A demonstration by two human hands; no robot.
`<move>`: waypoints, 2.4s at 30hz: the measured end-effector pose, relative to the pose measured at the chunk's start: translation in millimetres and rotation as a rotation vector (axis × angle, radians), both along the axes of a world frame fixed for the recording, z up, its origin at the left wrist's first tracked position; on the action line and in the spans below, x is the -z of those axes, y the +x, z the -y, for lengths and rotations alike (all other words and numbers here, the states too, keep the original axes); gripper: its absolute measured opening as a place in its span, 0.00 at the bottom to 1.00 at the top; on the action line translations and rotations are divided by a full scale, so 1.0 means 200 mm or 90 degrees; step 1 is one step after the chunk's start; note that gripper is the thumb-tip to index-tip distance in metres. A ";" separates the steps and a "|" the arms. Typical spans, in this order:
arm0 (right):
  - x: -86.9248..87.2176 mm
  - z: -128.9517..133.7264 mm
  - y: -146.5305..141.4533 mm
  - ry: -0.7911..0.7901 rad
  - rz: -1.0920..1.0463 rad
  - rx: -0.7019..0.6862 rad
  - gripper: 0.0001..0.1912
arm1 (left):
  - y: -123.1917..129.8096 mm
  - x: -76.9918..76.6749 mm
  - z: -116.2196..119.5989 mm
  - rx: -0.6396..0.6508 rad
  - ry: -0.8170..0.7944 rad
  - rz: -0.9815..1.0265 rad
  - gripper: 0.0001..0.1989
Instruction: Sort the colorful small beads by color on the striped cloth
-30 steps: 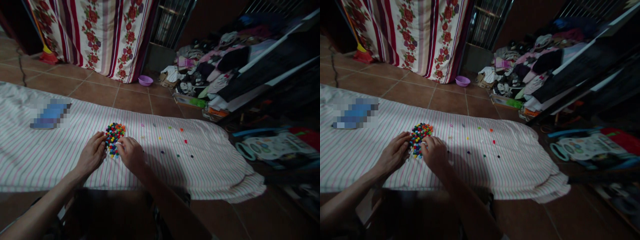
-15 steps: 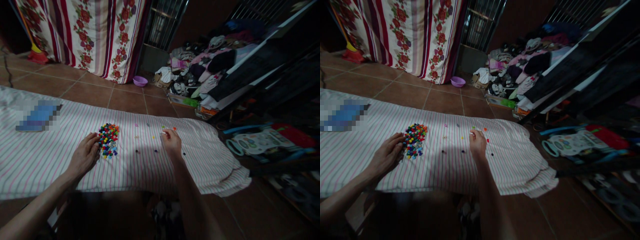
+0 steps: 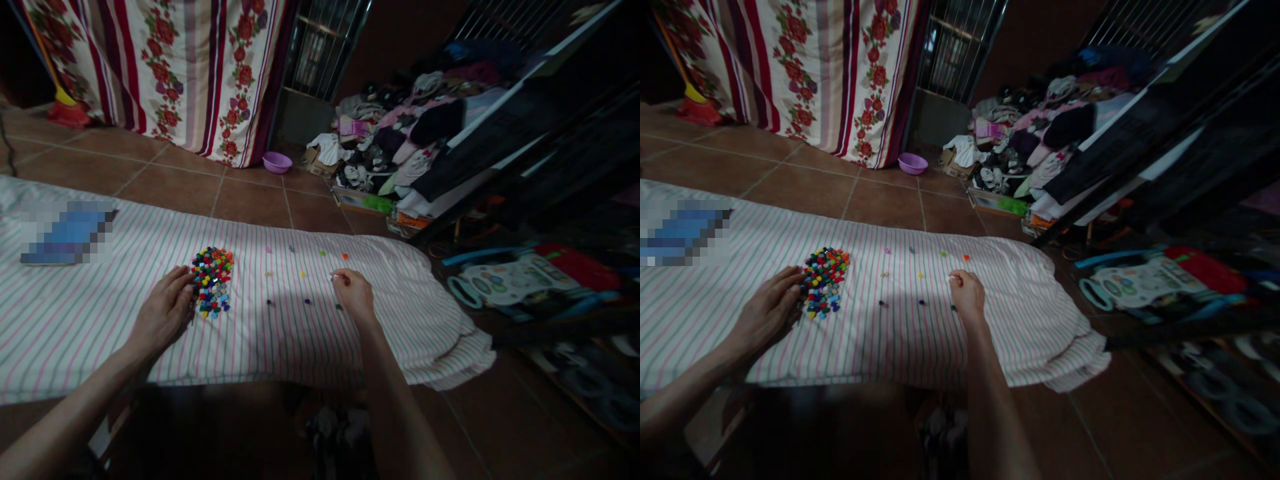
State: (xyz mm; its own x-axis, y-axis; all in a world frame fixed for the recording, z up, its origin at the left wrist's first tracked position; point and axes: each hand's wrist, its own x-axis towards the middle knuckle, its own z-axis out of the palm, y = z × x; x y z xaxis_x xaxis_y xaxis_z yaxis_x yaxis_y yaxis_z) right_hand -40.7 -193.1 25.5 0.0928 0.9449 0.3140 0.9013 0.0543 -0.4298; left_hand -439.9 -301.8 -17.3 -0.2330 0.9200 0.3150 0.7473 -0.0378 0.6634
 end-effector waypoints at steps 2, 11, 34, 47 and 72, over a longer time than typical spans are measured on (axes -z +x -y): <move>0.00 0.00 -0.01 -0.017 0.011 0.002 0.15 | 0.00 0.00 0.00 0.004 -0.004 -0.002 0.28; 0.02 -0.03 -0.04 -0.089 0.058 0.016 0.16 | 0.00 -0.01 0.00 0.001 0.004 -0.001 0.28; 0.02 -0.04 -0.04 -0.047 0.073 0.005 0.15 | 0.02 -0.06 0.01 0.004 -0.038 -0.014 0.31; -0.01 0.27 -0.72 0.082 -0.003 -0.373 0.14 | 0.00 -0.02 0.00 -0.002 -0.021 0.024 0.25; 0.07 0.56 -1.16 -0.002 0.156 -0.597 0.08 | 0.00 -0.06 0.03 -0.001 -0.021 0.071 0.24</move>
State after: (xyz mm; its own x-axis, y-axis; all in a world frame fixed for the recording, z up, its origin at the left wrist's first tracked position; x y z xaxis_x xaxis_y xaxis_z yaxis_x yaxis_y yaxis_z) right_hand -271.9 -305.6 12.2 -0.7664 0.6029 0.2219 0.5572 0.7957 -0.2374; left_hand -440.3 -307.7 -5.0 -0.2669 0.9288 0.2571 0.6684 -0.0138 0.7437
